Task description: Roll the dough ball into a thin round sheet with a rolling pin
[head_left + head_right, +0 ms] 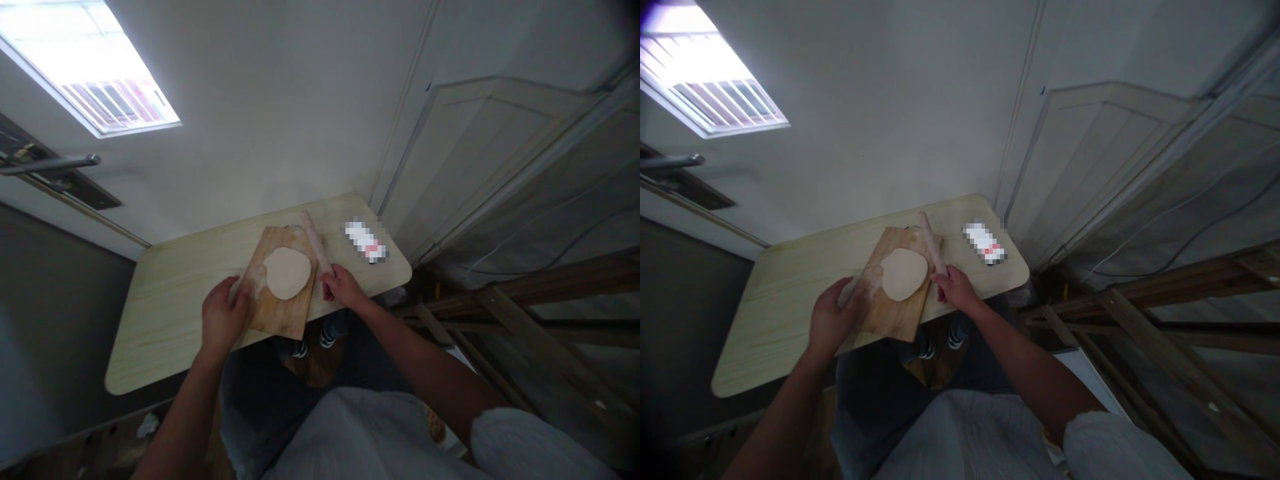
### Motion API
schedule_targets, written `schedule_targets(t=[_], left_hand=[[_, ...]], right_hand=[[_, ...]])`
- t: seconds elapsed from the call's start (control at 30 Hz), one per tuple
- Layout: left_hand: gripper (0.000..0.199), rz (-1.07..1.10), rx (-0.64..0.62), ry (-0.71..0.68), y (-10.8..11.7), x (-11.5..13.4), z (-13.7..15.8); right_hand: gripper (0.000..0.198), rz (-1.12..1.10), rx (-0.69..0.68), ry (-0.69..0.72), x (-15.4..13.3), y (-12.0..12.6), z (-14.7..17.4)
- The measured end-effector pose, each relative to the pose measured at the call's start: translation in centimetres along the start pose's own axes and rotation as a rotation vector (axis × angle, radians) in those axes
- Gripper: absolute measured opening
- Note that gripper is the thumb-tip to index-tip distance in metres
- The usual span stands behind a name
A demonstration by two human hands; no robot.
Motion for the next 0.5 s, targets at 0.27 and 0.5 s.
schedule_targets(t=[0.27, 0.5], left_hand=[[0.049, -0.148, -0.041, 0.117, -0.8, 2.1, 2.6], [0.052, -0.072, 0.026, -0.020, -2.4, 4.8, 1.9]], right_hand=[[0.023, 0.024, 0.004, 0.019, -0.1, 0.1, 0.1], [0.021, -0.028, -0.004, 0.022, -0.3, -0.2, 0.7]])
Point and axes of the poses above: each hand's wrist, its own z-axis away from the middle knuckle, its own y-axis out of the back of the hand, x = y × z, the point moved 8 cm from there along -z, towards the middle knuckle, and after that the axes turned 2 degrees about -z, right-handed, at the moved point
